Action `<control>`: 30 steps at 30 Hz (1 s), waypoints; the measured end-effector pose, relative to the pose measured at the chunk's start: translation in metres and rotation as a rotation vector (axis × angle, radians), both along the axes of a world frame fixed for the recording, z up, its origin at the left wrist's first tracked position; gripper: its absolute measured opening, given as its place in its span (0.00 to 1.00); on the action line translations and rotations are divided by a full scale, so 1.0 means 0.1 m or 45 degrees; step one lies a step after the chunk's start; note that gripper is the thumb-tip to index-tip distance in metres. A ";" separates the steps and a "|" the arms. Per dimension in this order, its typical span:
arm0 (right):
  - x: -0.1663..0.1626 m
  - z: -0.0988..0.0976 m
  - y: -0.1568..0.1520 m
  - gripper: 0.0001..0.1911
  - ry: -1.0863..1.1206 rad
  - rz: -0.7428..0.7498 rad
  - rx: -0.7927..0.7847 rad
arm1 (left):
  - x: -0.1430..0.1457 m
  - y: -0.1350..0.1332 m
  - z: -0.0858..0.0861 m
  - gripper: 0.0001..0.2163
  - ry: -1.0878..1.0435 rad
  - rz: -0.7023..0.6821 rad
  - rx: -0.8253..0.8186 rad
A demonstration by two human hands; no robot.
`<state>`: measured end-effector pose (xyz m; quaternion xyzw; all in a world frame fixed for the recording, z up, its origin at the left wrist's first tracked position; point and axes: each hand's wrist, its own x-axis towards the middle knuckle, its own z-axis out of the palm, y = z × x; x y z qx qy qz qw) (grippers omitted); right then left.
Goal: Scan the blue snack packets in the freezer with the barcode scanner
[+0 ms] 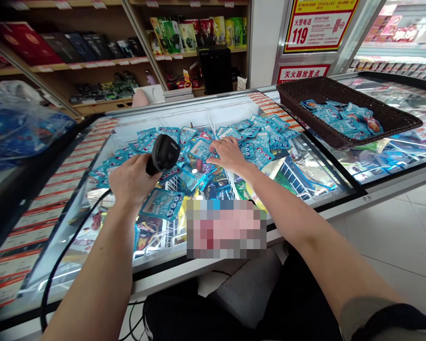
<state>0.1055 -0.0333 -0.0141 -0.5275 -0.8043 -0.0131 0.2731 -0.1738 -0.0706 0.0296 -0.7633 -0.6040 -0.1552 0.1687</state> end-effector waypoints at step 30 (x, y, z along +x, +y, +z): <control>0.14 0.01 0.15 0.16 0.522 -0.237 -0.002 | 0.11 -0.04 0.00 0.17 0.050 -0.295 -0.100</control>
